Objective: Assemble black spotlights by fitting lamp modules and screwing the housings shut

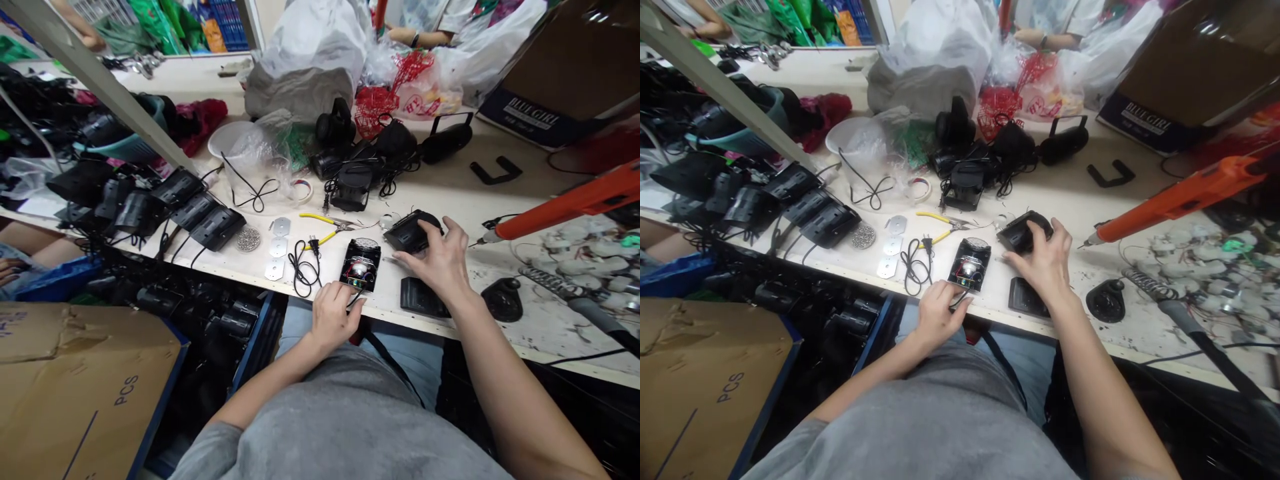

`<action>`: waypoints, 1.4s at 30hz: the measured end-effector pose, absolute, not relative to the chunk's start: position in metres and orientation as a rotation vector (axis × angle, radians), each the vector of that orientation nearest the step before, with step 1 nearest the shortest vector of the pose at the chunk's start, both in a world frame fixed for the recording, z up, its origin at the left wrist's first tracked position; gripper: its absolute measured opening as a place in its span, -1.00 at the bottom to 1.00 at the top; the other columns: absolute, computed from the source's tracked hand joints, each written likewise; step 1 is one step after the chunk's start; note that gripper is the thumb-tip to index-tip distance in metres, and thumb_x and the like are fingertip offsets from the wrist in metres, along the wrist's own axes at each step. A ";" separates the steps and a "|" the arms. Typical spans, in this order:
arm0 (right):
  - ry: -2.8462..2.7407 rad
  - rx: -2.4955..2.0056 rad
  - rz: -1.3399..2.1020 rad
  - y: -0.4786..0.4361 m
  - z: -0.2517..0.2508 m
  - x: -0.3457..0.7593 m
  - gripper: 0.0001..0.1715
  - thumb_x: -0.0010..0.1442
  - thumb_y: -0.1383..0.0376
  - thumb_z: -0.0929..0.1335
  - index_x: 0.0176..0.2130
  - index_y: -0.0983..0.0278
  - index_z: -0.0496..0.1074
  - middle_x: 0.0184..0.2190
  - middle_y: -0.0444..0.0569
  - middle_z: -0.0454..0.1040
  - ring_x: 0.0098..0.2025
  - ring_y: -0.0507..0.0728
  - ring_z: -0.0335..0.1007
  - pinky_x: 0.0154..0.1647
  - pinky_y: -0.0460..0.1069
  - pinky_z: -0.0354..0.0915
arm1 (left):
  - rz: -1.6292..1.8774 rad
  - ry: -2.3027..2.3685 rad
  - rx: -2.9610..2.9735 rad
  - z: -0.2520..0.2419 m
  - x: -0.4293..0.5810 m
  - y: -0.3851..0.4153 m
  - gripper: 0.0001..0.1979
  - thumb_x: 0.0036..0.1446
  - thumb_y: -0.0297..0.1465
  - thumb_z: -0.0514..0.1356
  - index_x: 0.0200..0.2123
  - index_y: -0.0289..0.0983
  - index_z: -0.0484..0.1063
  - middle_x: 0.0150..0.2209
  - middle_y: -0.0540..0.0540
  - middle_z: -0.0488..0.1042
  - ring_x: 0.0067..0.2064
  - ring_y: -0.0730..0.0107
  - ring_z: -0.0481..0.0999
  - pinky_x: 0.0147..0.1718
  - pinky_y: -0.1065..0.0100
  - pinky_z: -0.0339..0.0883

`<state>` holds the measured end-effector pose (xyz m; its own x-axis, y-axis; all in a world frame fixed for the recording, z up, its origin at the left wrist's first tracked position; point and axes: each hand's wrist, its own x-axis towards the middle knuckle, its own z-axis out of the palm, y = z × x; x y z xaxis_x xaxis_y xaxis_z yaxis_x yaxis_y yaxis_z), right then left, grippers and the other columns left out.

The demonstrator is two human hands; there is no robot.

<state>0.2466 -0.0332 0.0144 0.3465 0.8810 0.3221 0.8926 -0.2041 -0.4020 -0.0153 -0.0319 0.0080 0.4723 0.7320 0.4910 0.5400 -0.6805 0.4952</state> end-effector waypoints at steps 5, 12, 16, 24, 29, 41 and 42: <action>-1.878 -1.779 0.289 -0.052 0.031 0.213 0.18 0.07 -0.24 0.46 0.43 0.14 0.00 0.37 0.28 0.07 0.39 0.50 0.07 0.31 0.45 0.18 | 1.047 1.066 2.450 0.009 -0.016 -0.033 -0.87 0.28 -0.32 0.20 -0.32 -0.23 0.41 -0.40 -0.06 0.46 -0.35 0.29 0.45 -0.33 0.30 0.27; -2.038 -1.719 0.376 -0.049 0.030 0.196 0.38 0.06 -0.16 0.50 0.49 0.05 -0.30 0.44 0.29 -0.05 0.46 0.56 -0.12 0.33 0.54 0.09 | 1.114 1.029 2.418 0.011 -0.012 -0.034 -0.92 0.30 -0.43 0.15 -0.29 -0.25 0.42 -0.39 -0.08 0.47 -0.32 0.31 0.48 -0.31 0.33 0.34; -1.990 -1.739 0.502 -0.047 0.028 0.195 0.37 0.07 -0.14 0.51 0.49 0.04 -0.32 0.37 0.25 0.10 0.40 0.50 0.05 0.33 0.47 0.16 | 1.127 0.993 2.398 0.010 -0.011 -0.034 -0.92 0.28 -0.47 0.15 -0.29 -0.25 0.42 -0.39 -0.08 0.46 -0.33 0.32 0.48 -0.32 0.35 0.34; -1.968 -1.766 0.494 -0.046 0.022 0.194 0.41 0.01 -0.11 0.55 0.49 0.06 -0.26 0.24 0.26 0.21 0.29 0.53 0.20 0.25 0.50 0.24 | 1.099 0.967 2.344 0.005 -0.010 -0.036 -0.86 0.32 -0.48 0.11 -0.27 -0.27 0.47 -0.42 -0.07 0.47 -0.37 0.36 0.50 -0.36 0.38 0.37; -2.041 -1.756 0.482 -0.046 0.019 0.197 0.39 -0.01 -0.13 0.55 0.49 0.07 -0.21 0.26 0.29 0.16 0.30 0.56 0.16 0.24 0.48 0.27 | 1.005 0.971 2.256 0.007 -0.013 -0.035 -0.85 0.31 -0.48 0.12 -0.17 -0.27 0.51 -0.35 -0.10 0.53 -0.30 0.33 0.57 -0.29 0.35 0.45; -2.081 -1.754 0.235 -0.046 0.016 0.191 0.44 -0.01 -0.18 0.52 0.50 0.20 -0.23 0.11 0.29 0.29 0.08 0.48 0.30 0.17 0.41 0.33 | 0.951 1.033 2.453 0.003 -0.013 -0.038 -0.79 0.33 -0.47 0.09 -0.20 -0.28 0.55 -0.45 -0.09 0.48 -0.41 0.36 0.49 -0.40 0.37 0.38; -2.089 -1.751 0.216 -0.046 0.016 0.191 0.45 -0.02 -0.19 0.52 0.50 0.21 -0.22 0.10 0.29 0.30 0.06 0.47 0.30 0.16 0.40 0.33 | 0.952 1.033 2.459 0.003 -0.014 -0.039 -0.79 0.33 -0.47 0.09 -0.20 -0.29 0.56 -0.45 -0.09 0.48 -0.42 0.35 0.49 -0.41 0.37 0.37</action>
<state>0.1913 -0.0458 0.0159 -0.1318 0.9696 0.2060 0.9072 0.2018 -0.3693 -0.0136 -0.0386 0.0032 0.5193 0.7210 0.4588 0.5162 -0.6925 0.5040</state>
